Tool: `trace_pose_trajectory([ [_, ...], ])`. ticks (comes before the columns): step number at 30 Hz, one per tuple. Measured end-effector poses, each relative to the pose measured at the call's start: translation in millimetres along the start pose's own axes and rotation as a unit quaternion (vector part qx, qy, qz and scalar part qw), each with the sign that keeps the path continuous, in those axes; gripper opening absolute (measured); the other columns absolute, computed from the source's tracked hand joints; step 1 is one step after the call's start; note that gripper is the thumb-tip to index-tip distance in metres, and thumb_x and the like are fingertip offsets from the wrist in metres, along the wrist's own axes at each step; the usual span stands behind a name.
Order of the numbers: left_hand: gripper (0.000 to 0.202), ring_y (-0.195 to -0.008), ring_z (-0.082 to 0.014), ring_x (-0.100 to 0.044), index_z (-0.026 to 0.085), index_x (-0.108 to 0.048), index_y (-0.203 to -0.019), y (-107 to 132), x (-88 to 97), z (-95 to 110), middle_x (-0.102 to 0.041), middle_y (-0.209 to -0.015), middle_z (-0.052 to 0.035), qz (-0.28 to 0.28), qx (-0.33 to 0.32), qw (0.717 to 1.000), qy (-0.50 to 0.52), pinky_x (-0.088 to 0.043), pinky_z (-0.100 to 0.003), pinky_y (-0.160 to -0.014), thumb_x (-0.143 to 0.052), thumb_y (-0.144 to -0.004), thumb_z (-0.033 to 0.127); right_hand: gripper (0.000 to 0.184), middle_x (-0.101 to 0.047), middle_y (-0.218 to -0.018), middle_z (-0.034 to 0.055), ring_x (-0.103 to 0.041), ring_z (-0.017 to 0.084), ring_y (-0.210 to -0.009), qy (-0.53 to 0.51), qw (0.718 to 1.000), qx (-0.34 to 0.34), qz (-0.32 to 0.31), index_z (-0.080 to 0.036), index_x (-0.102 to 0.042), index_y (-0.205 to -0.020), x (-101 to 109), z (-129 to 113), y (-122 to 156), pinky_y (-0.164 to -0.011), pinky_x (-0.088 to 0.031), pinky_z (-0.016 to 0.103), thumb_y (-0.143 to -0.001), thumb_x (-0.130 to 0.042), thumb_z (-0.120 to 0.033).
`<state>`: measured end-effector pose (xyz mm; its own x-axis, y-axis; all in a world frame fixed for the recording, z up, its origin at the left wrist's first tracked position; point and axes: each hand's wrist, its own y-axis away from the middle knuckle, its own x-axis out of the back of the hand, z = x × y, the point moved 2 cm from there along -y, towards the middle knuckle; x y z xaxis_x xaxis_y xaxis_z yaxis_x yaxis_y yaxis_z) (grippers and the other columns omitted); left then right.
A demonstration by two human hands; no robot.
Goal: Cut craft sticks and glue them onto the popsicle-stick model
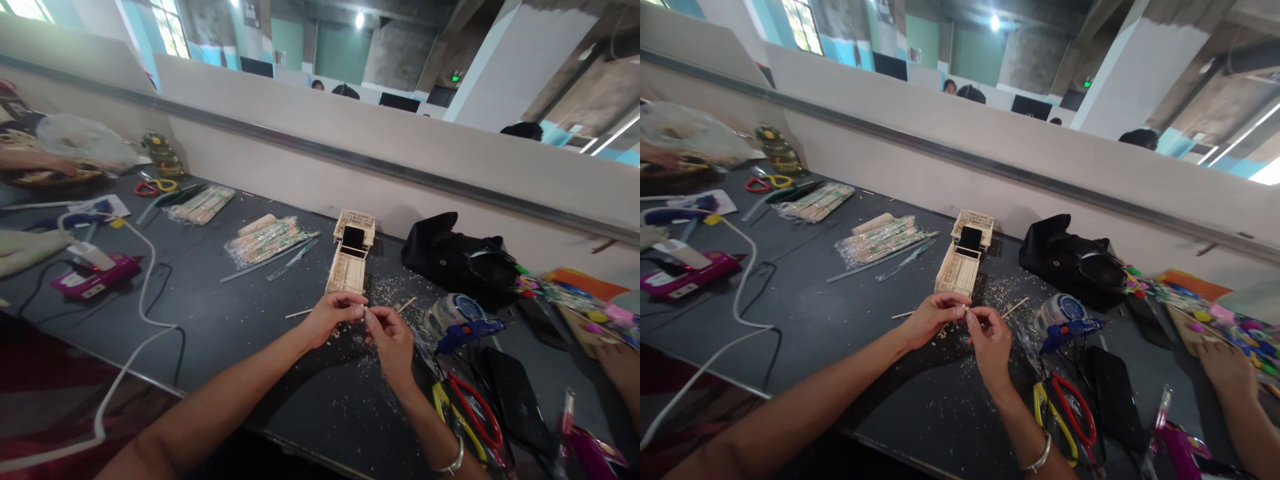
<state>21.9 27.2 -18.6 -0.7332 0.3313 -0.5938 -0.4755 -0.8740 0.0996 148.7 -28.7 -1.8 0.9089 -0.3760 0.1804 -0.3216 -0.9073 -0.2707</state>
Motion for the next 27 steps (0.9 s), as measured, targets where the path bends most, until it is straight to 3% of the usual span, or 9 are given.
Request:
trace_pose_trajectory([
  [4,0.049,-0.062,-0.0092,-0.058,0.017,-0.077,-0.09,0.5,-1.2,0.8,-0.067,-0.068,0.0012,-0.034,0.006,0.999,0.035,-0.045,-0.024,-0.066,-0.094,-0.046,0.029,0.021,-0.065,-0.061,-0.0016,-0.054,0.013,-0.047,0.047,0.997,0.052,0.027,-0.021,-0.068,-0.073,4.5,-3.9,0.0,-0.046,-0.047,0.025,-0.077,-0.067,-0.042],
  [7,0.043,-0.062,-0.0098,-0.06,0.015,-0.076,-0.083,0.5,-0.7,0.1,-0.069,-0.069,-0.0002,-0.034,0.006,0.999,0.03,-0.047,-0.024,-0.065,-0.094,-0.047,0.031,0.02,-0.067,-0.064,-0.0005,-0.056,0.014,-0.051,0.061,0.995,0.074,0.018,-0.022,-0.068,-0.073,6.0,-4.1,0.3,-0.051,-0.049,0.026,-0.078,-0.066,-0.041],
  [14,0.042,-0.056,-0.0098,-0.058,0.013,-0.072,-0.067,-1.2,1.3,-2.4,-0.067,-0.061,0.0003,0.005,0.005,1.0,0.011,-0.045,-0.025,-0.061,-0.094,-0.043,0.039,0.019,-0.069,-0.068,0.0006,-0.057,0.014,-0.051,0.032,0.998,0.05,0.01,-0.021,-0.069,-0.081,2.7,-1.7,1.5,-0.048,-0.049,0.026,-0.077,-0.065,-0.039],
  [20,0.044,-0.052,-0.009,-0.056,0.013,-0.071,-0.066,-0.5,0.6,-3.7,-0.067,-0.059,0.0005,0.003,0.011,1.0,-0.02,-0.044,-0.025,-0.058,-0.094,-0.041,0.041,0.021,-0.063,-0.057,-0.0023,-0.053,0.013,-0.044,0.015,1.0,0.025,0.009,-0.021,-0.066,-0.074,1.5,-2.6,0.6,-0.042,-0.046,0.025,-0.077,-0.067,-0.042],
  [27,0.043,-0.056,-0.0095,-0.059,0.014,-0.073,-0.076,0.0,0.0,-3.4,-0.07,-0.065,0.0,-0.028,0.026,0.999,0.01,-0.046,-0.024,-0.061,-0.095,-0.044,0.034,0.02,-0.066,-0.06,-0.0013,-0.058,0.013,-0.047,-0.018,1.0,0.017,-0.001,-0.021,-0.066,-0.073,1.2,-3.3,1.0,-0.043,-0.049,0.024,-0.076,-0.068,-0.041],
])
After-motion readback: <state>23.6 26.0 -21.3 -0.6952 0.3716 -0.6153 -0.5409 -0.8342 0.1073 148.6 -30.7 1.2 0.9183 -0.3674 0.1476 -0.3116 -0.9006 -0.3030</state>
